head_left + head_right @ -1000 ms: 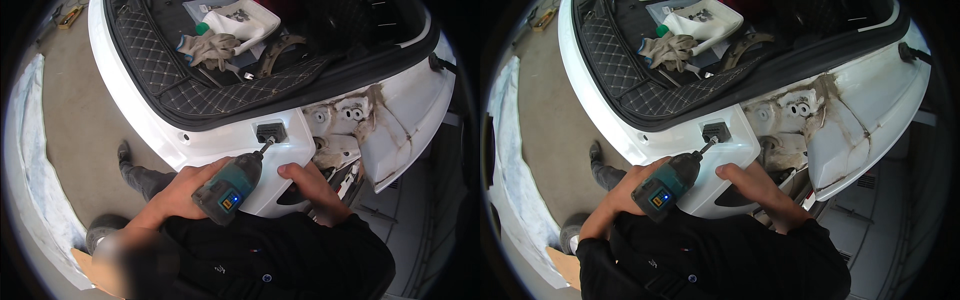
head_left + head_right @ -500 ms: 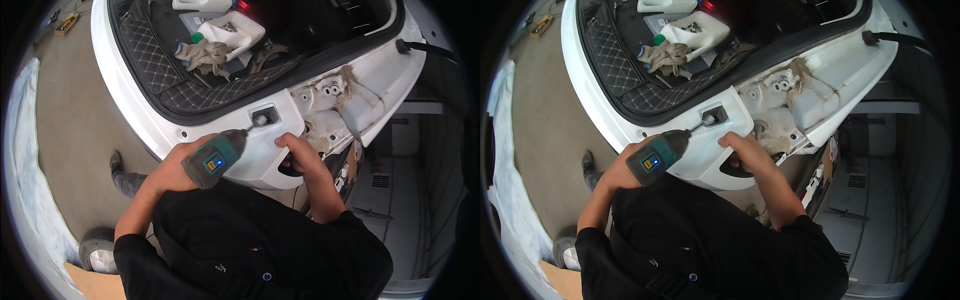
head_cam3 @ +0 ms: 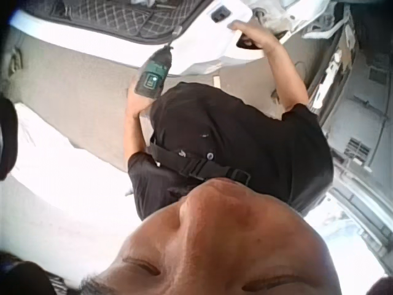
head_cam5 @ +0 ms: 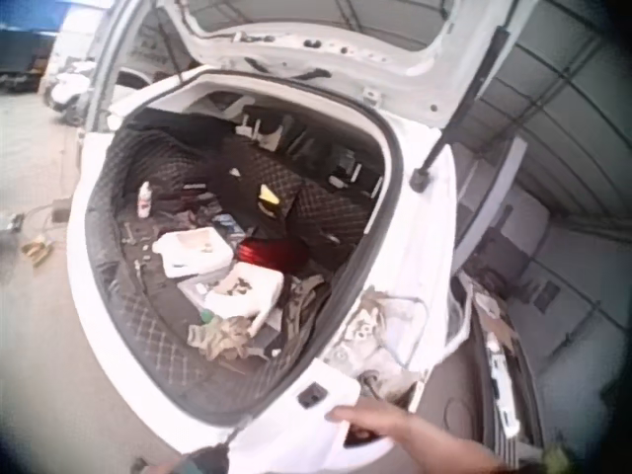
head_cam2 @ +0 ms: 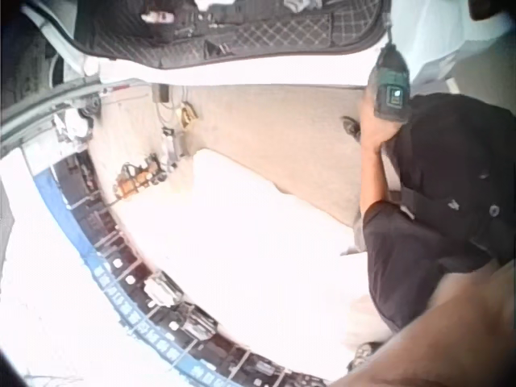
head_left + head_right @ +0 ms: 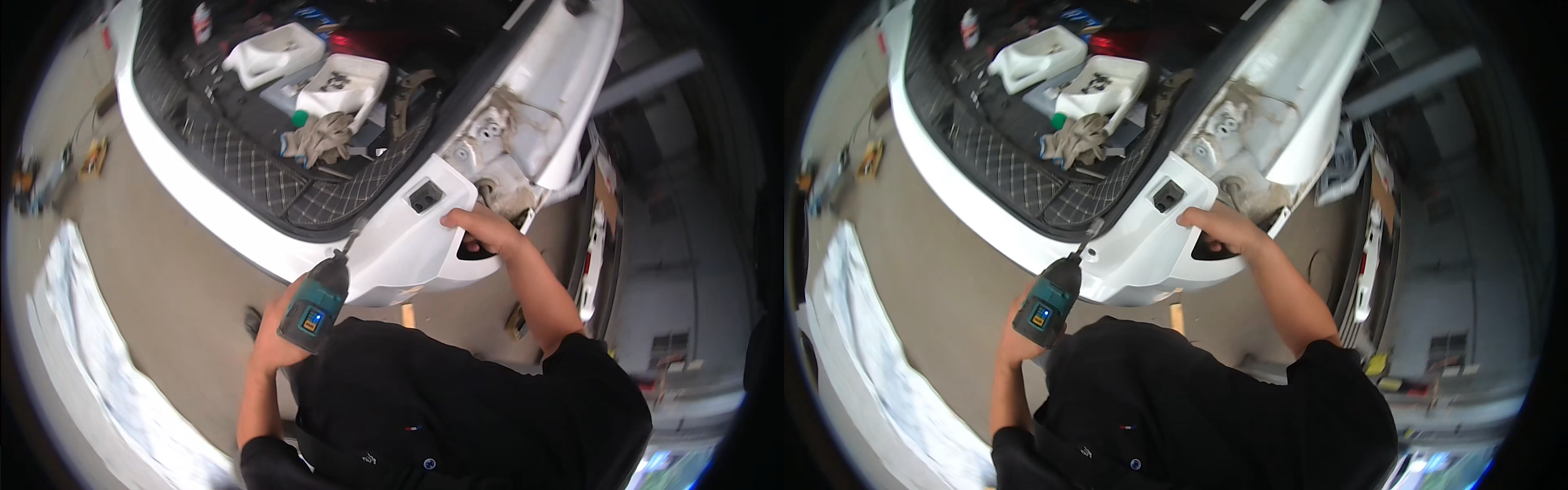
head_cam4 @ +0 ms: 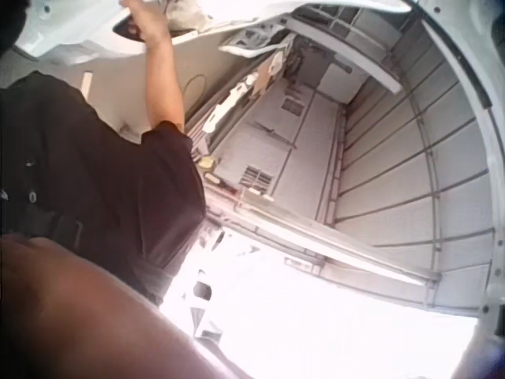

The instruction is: The person aligns and secures a white plastic trim piece on the rear of a white car, then uses a cordless drill to fasten screws into the trunk area. The person retrieves fasteners from a container in the trunk and continues attaching components.

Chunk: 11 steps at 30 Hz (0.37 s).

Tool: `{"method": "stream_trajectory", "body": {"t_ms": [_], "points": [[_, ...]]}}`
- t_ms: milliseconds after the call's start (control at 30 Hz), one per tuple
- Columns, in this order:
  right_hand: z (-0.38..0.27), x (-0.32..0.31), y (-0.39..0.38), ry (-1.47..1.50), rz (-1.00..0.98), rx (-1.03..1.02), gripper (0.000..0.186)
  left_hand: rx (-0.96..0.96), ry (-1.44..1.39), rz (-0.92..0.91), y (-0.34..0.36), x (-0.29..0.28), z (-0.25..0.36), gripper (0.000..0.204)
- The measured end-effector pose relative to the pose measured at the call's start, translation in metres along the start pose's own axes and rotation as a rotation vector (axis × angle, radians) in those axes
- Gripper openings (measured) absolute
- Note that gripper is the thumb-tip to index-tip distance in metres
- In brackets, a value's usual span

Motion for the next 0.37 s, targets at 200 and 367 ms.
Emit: {"method": "stream_trajectory", "body": {"t_ms": [200,367], "points": [[-0.032,0.006,-0.06,-0.491,0.557,-0.327,0.05,-0.326,0.11,-0.085,-0.023,-0.072,-0.066,0.044],[-0.024,0.061,-0.104,-0.543,1.023,-0.446,0.033,-0.439,0.109,0.038,-0.038,-0.132,-0.118,0.034]]}}
Point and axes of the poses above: each hand's wrist, its own y-axis towards the middle knuckle, its own x-axis out of the palm, z = x × y, the point moved 3 cm from there along y, towards the middle knuckle, and after that the axes turned 14 degrees about -x, right-handed, at the moved point
